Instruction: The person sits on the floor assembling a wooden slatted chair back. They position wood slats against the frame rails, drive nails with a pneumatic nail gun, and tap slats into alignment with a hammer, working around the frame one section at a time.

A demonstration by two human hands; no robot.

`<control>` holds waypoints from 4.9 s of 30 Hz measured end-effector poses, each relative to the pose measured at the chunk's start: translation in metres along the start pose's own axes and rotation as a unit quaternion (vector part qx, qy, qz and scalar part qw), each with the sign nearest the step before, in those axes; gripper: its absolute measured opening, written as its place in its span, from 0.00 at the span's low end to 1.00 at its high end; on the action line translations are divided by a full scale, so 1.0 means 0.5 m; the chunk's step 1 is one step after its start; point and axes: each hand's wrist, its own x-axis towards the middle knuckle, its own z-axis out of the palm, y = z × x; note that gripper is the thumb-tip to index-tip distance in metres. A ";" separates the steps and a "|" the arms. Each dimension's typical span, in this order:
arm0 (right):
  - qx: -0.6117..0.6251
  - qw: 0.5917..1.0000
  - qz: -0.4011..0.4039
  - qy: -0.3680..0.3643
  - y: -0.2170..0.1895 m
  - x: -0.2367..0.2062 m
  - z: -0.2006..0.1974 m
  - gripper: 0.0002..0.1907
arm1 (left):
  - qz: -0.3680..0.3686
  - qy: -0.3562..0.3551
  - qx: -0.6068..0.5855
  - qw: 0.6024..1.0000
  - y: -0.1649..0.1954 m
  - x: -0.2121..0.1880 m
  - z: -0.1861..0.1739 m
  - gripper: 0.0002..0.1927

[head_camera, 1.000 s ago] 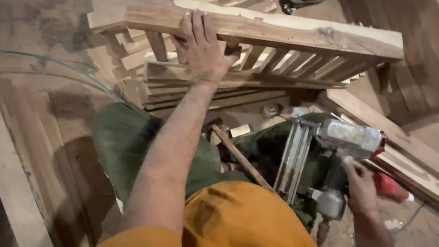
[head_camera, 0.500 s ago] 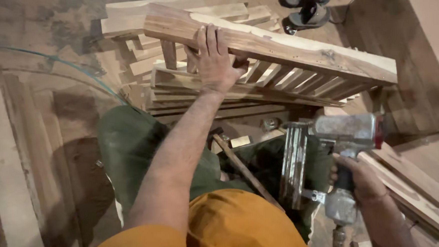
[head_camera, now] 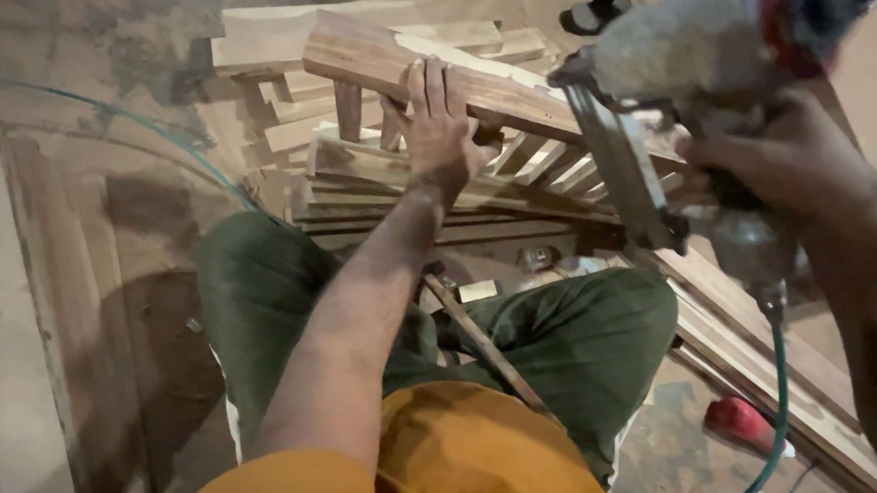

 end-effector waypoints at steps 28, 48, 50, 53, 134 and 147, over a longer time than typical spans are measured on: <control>-0.039 0.991 0.122 -0.049 0.052 0.114 0.042 0.12 | -0.046 0.057 -0.658 0.749 0.022 -0.105 0.098 0.35; -0.149 0.975 0.159 -0.037 0.032 0.112 0.059 0.16 | -0.061 0.064 -0.748 0.658 0.022 -0.037 0.129 0.27; -0.170 0.976 0.129 -0.032 0.033 0.109 0.059 0.17 | -0.106 0.053 -0.721 0.682 0.025 -0.035 0.123 0.25; -0.144 0.978 0.145 -0.031 0.030 0.104 0.063 0.16 | -0.137 0.036 -0.704 0.696 0.030 -0.030 0.118 0.25; -0.057 0.989 0.116 -0.076 0.031 0.109 0.059 0.12 | -0.047 -0.062 -0.450 0.890 0.138 -0.021 0.113 0.52; -0.135 0.989 -0.009 -0.062 0.021 0.099 0.059 0.13 | -0.024 0.142 -0.614 0.776 0.148 -0.045 0.123 0.27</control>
